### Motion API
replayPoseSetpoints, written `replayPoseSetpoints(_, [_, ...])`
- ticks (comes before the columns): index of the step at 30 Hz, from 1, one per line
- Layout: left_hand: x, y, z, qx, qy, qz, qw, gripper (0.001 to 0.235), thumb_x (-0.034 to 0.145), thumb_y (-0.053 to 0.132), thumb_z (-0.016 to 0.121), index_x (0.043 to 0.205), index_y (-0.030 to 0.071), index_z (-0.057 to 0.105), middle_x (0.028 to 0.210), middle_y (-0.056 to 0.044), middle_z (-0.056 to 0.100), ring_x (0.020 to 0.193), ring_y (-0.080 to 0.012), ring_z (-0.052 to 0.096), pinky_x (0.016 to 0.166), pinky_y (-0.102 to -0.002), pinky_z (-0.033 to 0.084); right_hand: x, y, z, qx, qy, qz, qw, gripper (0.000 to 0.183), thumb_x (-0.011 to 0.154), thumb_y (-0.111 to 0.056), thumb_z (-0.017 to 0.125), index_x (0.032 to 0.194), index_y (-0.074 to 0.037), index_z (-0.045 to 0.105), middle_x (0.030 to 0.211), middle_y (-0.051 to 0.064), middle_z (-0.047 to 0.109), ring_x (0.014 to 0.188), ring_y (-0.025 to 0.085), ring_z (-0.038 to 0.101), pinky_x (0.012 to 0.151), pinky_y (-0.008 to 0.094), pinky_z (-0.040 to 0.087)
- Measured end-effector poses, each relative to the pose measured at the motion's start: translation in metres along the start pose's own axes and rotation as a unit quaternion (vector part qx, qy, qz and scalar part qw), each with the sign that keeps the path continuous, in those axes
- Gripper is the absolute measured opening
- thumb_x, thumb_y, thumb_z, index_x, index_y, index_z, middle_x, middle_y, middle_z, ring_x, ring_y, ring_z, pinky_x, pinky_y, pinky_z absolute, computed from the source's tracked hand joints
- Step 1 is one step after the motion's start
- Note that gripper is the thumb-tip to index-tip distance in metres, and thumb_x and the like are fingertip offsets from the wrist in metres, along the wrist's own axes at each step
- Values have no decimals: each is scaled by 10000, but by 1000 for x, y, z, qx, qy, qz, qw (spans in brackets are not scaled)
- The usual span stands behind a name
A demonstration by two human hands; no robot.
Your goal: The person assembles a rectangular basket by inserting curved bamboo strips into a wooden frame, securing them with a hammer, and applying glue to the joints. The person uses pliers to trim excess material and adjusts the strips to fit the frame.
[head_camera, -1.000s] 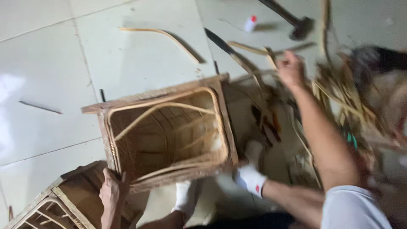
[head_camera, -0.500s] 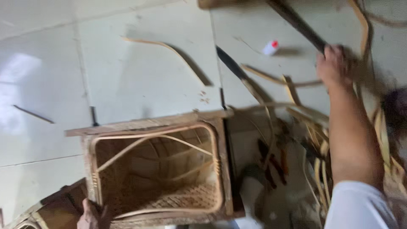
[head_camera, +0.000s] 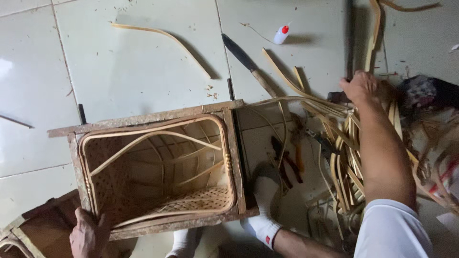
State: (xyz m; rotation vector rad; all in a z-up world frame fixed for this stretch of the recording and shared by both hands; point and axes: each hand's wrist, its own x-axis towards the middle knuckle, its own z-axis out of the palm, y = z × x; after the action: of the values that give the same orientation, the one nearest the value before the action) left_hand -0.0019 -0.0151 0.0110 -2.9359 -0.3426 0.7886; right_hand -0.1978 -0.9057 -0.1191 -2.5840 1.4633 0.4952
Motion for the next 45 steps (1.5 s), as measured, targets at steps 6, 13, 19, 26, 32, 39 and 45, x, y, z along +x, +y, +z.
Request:
replayPoseSetpoints(6, [-5, -11, 7, -11, 34, 82, 996, 510, 988, 438, 633, 1218, 29, 433, 859, -323, 719, 854, -512, 720, 863, -566, 565, -79, 15, -52, 156, 35, 79, 984, 339, 957, -354, 707, 1094, -47, 664, 975, 204, 643, 862, 387, 638, 722, 562, 508])
replayPoseSetpoints(13, [-25, 14, -16, -78, 56, 84, 992, 712, 992, 466, 647, 1515, 93, 342, 952, -273, 679, 709, -444, 703, 641, -544, 600, -210, -8, -150, 440, -55, -14, 896, 205, 1053, -270, 659, 1108, -73, 664, 1009, 168, 688, 837, 302, 632, 767, 489, 534])
replayPoseSetpoints(19, [-118, 91, -82, -276, 286, 436, 807, 690, 785, 232, 925, 1370, 48, 607, 1360, -170, 649, 1279, -369, 597, 1079, -535, 475, -345, -96, -186, 657, -290, -182, 671, 142, 998, -95, 619, 1134, -56, 618, 1167, 158, 716, 1193, 280, 684, 1060, 450, 563])
replayPoseSetpoints(26, [-177, 156, -106, -530, -287, 573, 555, 1003, 827, 311, 861, 1632, 77, 309, 1546, -191, 485, 1429, -269, 459, 1202, -403, 393, -475, -233, -194, 593, -278, -408, 636, 162, 1004, -36, 636, 1165, -36, 621, 1274, 232, 698, 1260, 323, 669, 1120, 467, 537])
replayPoseSetpoints(32, [-147, 143, -102, -613, -273, 517, 532, 641, 985, 268, 763, 1541, 60, 522, 1432, -148, 651, 1331, -201, 619, 1158, -359, 508, -505, -292, -192, 368, -88, -586, 716, 335, 982, -120, 639, 1302, -41, 580, 1342, 228, 650, 1296, 319, 630, 1077, 420, 545])
replayPoseSetpoints(39, [-105, 99, -107, -565, -313, 516, 563, 668, 953, 299, 758, 1545, 87, 535, 1456, -146, 630, 1312, -240, 603, 1141, -389, 506, -483, -307, -190, 326, -474, -153, 804, 526, 1012, -324, 429, 1433, -47, 579, 1088, 267, 793, 940, 309, 813, 816, 401, 679])
replayPoseSetpoints(45, [-98, 84, -112, -478, -193, 665, 541, 746, 974, 312, 808, 1602, 127, 451, 1619, -155, 470, 1545, -315, 435, 1325, -432, 394, -522, -303, -149, 354, -661, -102, 654, 436, 1059, -270, 503, 1333, 62, 568, 714, 83, 641, 435, 106, 568, 373, 235, 462])
